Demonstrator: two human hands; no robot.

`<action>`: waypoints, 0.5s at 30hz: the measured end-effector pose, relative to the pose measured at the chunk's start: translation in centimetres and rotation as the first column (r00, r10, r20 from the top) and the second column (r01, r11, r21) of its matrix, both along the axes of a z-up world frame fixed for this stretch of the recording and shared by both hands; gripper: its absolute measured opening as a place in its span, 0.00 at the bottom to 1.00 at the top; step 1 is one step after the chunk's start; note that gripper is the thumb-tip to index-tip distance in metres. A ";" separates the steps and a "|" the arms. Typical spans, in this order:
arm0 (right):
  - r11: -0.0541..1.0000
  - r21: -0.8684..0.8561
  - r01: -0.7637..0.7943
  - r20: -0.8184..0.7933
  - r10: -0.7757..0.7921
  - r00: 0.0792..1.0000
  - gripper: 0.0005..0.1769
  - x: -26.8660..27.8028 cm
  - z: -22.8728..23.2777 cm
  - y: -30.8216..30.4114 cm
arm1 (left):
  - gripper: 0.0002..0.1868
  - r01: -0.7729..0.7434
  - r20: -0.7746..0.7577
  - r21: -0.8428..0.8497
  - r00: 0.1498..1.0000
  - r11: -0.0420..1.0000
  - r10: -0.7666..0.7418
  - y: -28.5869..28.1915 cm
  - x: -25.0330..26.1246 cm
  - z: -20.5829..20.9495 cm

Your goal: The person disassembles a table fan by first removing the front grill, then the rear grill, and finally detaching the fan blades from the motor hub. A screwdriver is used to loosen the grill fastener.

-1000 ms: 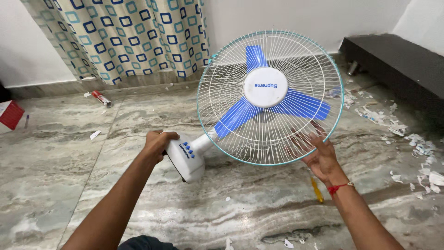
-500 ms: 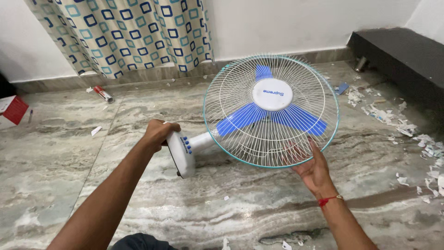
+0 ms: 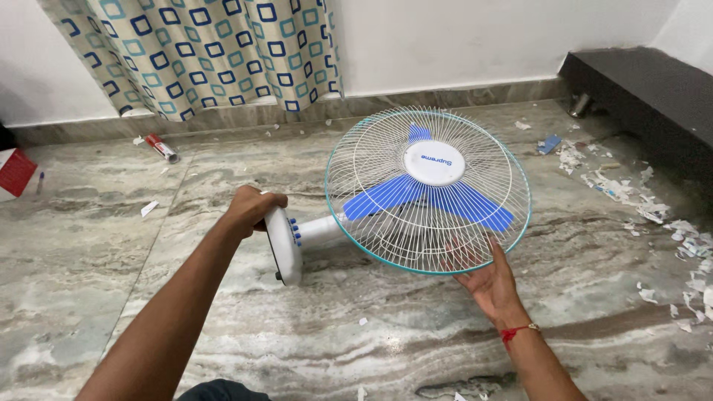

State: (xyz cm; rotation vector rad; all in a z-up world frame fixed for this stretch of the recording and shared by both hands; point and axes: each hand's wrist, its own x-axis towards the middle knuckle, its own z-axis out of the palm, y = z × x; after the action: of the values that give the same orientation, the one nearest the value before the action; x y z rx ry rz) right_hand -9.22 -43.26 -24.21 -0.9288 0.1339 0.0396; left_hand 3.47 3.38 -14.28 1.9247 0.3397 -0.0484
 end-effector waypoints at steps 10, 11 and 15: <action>0.995 -0.085 -0.047 0.012 0.048 0.999 0.33 -1.5 3.9 1.5 | 0.33 -0.147 0.046 0.163 0.989 0.976 0.141 -1.6 -0.1 -0.1; 0.996 -0.079 -0.050 0.016 0.051 0.999 0.34 -1.6 4.0 1.6 | 0.35 -0.176 0.053 0.214 0.984 0.961 0.168 -1.8 -0.3 -0.1; 0.994 -0.002 -0.111 0.088 0.111 0.990 0.35 -2.0 4.0 1.8 | 0.44 -0.177 0.057 0.237 0.984 0.955 0.168 -2.1 -0.8 0.2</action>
State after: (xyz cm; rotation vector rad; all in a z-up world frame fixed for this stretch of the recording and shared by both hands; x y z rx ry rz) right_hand -11.23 -41.48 -20.16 -0.9334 0.0005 0.1016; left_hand 2.71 1.30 -14.10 2.1251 0.5078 0.1502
